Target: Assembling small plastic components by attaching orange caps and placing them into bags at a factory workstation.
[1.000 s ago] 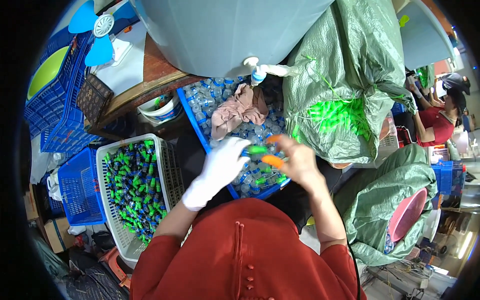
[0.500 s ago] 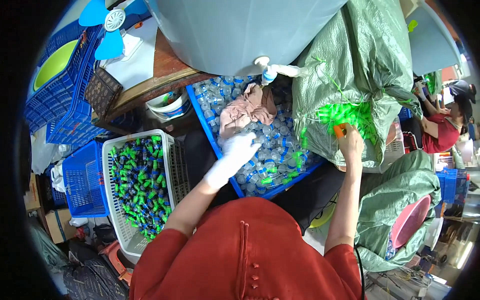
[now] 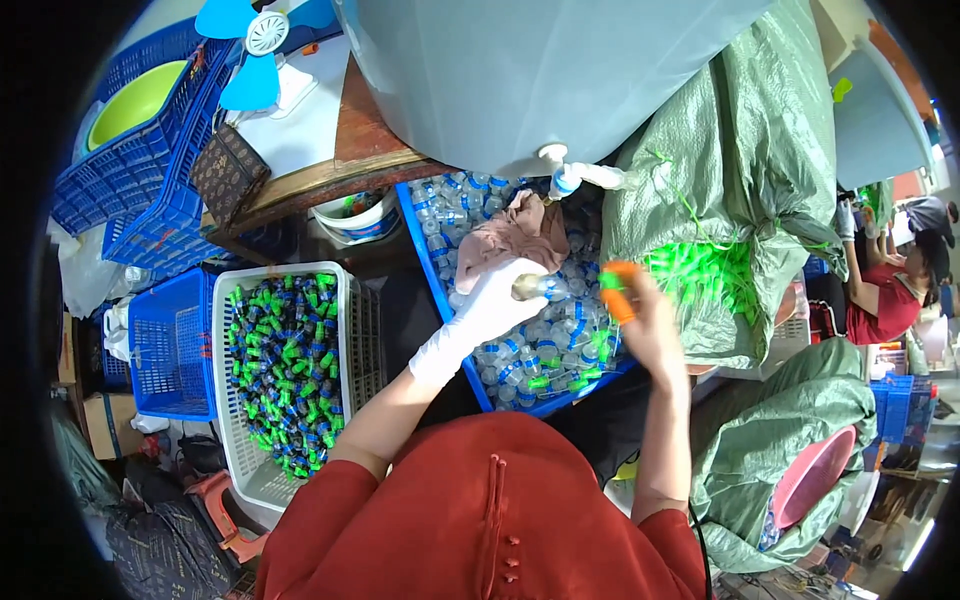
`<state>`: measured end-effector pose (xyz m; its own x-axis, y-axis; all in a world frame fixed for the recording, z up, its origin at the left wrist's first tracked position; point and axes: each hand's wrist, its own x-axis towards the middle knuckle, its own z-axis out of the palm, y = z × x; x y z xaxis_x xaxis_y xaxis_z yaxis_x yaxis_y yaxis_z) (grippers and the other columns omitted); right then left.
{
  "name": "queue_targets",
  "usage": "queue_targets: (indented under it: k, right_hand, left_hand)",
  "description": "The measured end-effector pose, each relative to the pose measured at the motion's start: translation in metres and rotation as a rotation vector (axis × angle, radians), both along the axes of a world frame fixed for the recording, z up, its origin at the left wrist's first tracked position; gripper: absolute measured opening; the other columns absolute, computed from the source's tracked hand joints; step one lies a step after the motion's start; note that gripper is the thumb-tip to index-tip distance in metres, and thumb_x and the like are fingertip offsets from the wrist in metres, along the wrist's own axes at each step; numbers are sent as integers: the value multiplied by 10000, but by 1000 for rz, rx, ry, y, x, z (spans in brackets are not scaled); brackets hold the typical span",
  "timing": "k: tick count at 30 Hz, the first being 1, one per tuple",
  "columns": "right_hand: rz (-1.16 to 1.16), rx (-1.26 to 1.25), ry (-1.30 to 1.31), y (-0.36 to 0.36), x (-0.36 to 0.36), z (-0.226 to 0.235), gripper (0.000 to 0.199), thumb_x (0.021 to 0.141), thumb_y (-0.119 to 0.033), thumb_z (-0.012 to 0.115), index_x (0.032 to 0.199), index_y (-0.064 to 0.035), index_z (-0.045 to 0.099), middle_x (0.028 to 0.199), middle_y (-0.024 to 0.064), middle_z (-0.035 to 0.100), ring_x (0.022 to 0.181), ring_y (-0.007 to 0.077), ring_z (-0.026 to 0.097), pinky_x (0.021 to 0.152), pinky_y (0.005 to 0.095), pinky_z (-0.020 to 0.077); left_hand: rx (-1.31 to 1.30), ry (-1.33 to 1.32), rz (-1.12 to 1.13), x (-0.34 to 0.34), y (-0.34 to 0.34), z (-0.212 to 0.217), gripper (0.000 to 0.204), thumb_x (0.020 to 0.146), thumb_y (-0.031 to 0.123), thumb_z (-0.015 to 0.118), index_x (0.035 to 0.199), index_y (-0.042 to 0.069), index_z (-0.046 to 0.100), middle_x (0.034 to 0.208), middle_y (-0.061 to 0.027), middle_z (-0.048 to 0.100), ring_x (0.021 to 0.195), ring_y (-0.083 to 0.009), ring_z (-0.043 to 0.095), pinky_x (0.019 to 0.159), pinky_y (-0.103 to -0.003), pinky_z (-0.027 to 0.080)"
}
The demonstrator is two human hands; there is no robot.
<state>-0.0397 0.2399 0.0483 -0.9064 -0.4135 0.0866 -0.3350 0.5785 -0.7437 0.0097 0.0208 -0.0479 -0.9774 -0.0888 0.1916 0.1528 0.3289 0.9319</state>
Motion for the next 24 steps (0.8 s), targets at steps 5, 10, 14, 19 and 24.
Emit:
queue_targets:
  k: [5, 10, 14, 19, 24]
  right_hand:
    - [42, -190, -345, -29, 3, -47, 237, 915, -112, 652, 1129, -35, 585, 842, 21, 648, 706, 72, 557, 617, 224, 454]
    - [-101, -377, -79, -16, -23, -3, 246, 900, -99, 675, 1123, -43, 587, 831, 5, 638, 703, 58, 555, 625, 217, 454]
    - [-90, -403, 198, -23, -32, 44, 292, 887, -98, 693, 1158, -42, 601, 820, 11, 614, 694, 55, 542, 630, 220, 454]
    - [-140, -71, 512, -46, -44, 62, 309, 879, -95, 698, 1172, -27, 628, 771, 27, 612, 669, 52, 527, 610, 226, 450]
    - [-118, -80, 214, -44, -60, 34, 287, 874, -90, 699, 1146, -10, 655, 702, 33, 606, 636, 49, 509, 579, 235, 443]
  left_hand:
    - [431, 23, 54, -26, 15, 8, 301, 827, 92, 701, 1106, 16, 621, 949, -112, 669, 811, -172, 645, 723, -264, 509]
    - [173, 168, 230, -51, 3, 22, 329, 812, 102, 700, 1116, 5, 619, 920, -126, 674, 832, -257, 661, 742, -312, 522]
    - [-49, 301, 256, -65, -5, 38, 366, 794, 102, 705, 1133, -1, 611, 936, -138, 659, 846, -283, 650, 739, -333, 517]
    - [-145, 423, 318, -67, -10, 36, 371, 776, 98, 710, 1120, 7, 607, 944, -149, 638, 849, -297, 639, 731, -359, 514]
    - [105, 271, 250, -63, -10, 35, 351, 774, 100, 712, 1098, 23, 599, 940, -149, 624, 828, -282, 645, 714, -366, 518]
